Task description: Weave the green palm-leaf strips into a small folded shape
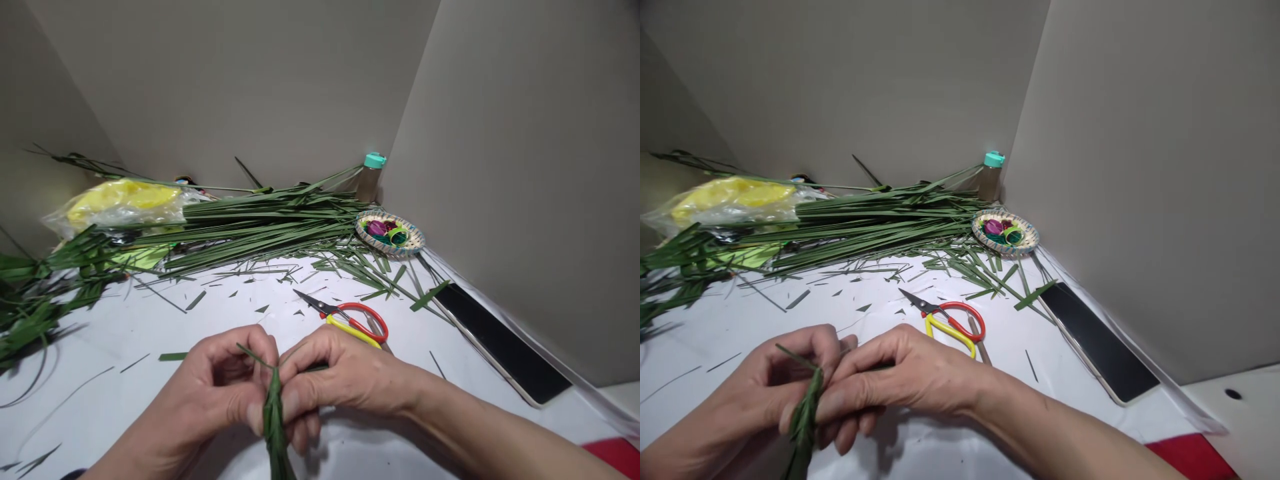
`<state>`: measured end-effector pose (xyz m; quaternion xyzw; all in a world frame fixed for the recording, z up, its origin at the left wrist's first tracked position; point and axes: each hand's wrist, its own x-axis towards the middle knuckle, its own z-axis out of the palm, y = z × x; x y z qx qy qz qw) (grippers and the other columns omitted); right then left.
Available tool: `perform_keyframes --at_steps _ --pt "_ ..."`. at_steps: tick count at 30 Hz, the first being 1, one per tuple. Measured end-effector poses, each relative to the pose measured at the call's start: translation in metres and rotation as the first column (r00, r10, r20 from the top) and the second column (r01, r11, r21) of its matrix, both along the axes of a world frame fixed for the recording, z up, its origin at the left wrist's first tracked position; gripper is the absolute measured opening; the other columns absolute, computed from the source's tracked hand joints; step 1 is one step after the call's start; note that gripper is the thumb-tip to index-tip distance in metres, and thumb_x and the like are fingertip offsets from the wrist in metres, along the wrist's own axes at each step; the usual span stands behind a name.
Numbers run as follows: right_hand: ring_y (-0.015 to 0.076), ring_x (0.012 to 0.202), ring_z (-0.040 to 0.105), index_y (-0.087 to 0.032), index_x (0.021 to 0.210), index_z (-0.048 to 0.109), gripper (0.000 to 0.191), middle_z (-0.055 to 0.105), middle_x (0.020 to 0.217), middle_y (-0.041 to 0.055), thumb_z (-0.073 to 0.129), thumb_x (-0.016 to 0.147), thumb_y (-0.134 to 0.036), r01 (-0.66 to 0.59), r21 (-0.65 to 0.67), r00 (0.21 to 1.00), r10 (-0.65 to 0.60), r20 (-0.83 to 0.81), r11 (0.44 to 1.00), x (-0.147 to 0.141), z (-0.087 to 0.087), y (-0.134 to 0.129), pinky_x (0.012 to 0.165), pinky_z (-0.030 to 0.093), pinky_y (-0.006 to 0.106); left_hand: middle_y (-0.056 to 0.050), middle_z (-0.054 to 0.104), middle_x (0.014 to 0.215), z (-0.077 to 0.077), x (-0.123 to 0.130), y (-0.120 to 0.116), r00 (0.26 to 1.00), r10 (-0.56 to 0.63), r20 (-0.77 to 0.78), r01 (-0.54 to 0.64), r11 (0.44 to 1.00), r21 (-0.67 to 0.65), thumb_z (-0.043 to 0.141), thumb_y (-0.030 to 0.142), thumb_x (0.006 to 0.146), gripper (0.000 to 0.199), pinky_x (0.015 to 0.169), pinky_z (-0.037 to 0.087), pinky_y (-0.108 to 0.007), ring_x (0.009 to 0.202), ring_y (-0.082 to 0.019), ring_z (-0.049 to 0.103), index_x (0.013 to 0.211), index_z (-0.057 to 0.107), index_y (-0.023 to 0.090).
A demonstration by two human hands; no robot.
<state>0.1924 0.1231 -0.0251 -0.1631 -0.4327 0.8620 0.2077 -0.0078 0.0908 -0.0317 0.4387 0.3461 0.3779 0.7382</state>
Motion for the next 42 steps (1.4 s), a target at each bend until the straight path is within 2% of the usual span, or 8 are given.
perform_keyframes --at_steps 9,13,16,20,24,29,36,42 --pt "0.0064 0.053 0.059 -0.014 0.076 0.075 0.041 0.067 0.064 -0.0043 0.096 0.061 -0.046 0.024 0.029 0.993 -0.028 0.116 0.999 -0.004 -0.001 -0.004 0.055 0.047 0.018 -0.003 0.082 0.068 0.007 0.003 -0.001 0.999 -0.005 -0.048 0.008 0.998 0.063 0.091 0.030 0.070 0.014 0.063 0.054 -0.029 0.061 -0.020 0.073 0.083 0.085 0.030" --pt "0.0078 0.069 0.056 -0.016 0.083 0.071 0.041 0.065 0.074 -0.0047 0.096 0.064 -0.043 0.170 0.174 0.961 -0.202 0.187 0.970 0.000 0.003 -0.002 0.067 0.041 0.021 0.001 0.076 0.069 0.021 0.003 0.001 0.981 0.136 -0.140 -0.116 0.982 0.147 0.092 0.029 0.063 0.011 0.069 0.053 -0.028 0.071 -0.019 0.068 0.072 0.088 0.033" --pt "0.0115 0.079 0.056 -0.021 0.094 0.067 0.041 0.064 0.089 -0.0042 0.093 0.068 -0.040 0.305 0.326 0.891 -0.389 0.235 0.895 0.002 0.007 -0.001 0.074 0.041 0.024 0.001 0.075 0.076 0.027 0.001 0.004 0.957 0.221 -0.188 -0.189 0.966 0.174 0.091 0.030 0.063 0.008 0.068 0.053 -0.027 0.074 -0.019 0.065 0.070 0.087 0.033" --pt "0.0162 0.089 0.054 -0.023 0.090 0.066 0.031 0.062 0.099 -0.0016 0.088 0.072 -0.034 0.403 0.581 0.744 -0.623 0.242 0.707 0.001 0.013 0.000 0.079 0.039 0.029 0.003 0.064 0.076 0.022 -0.003 0.012 0.937 0.284 -0.202 -0.230 0.940 0.252 0.089 0.031 0.068 0.006 0.066 0.048 -0.020 0.074 -0.014 0.057 0.068 0.084 0.028" --pt "0.0146 0.082 0.054 -0.022 0.079 0.069 0.013 0.062 0.083 -0.0026 0.074 0.084 -0.032 0.307 0.708 0.783 -0.592 0.192 0.636 0.002 0.020 -0.001 0.077 0.039 0.027 0.001 0.071 0.108 0.016 -0.004 0.015 0.932 0.294 -0.212 -0.225 0.928 0.296 0.090 0.030 0.069 0.008 0.086 0.051 -0.024 0.104 -0.021 0.064 0.073 0.084 0.031" --pt "0.0108 0.068 0.050 -0.020 0.074 0.067 0.016 0.057 0.072 -0.0058 0.073 0.085 -0.029 0.134 0.768 0.820 -0.505 0.269 0.626 0.004 0.027 -0.006 0.066 0.037 0.024 0.003 0.070 0.076 0.020 -0.001 0.010 0.916 0.258 -0.307 -0.159 0.937 0.312 0.084 0.034 0.080 0.007 0.071 0.048 -0.026 0.077 -0.018 0.061 0.079 0.079 0.028" --pt "0.0106 0.069 0.048 -0.020 0.070 0.056 0.019 0.053 0.070 -0.0062 0.069 0.083 -0.019 0.106 0.840 0.729 -0.616 0.299 0.533 0.000 0.025 -0.011 0.066 0.034 0.024 0.002 0.074 0.082 0.017 -0.007 0.013 0.869 0.281 -0.407 -0.137 0.928 0.347 0.080 0.042 0.083 0.012 0.075 0.047 -0.031 0.082 -0.021 0.062 0.085 0.078 0.030" --pt "0.0108 0.063 0.047 -0.021 0.071 0.057 0.019 0.052 0.064 -0.0065 0.069 0.084 -0.026 0.017 0.814 0.712 -0.578 0.398 0.581 -0.001 0.028 -0.009 0.059 0.032 0.024 0.003 0.068 0.072 0.016 -0.007 0.010 0.809 0.313 -0.498 -0.091 0.903 0.420 0.075 0.041 0.084 0.016 0.066 0.041 -0.029 0.072 -0.019 0.056 0.074 0.077 0.029"
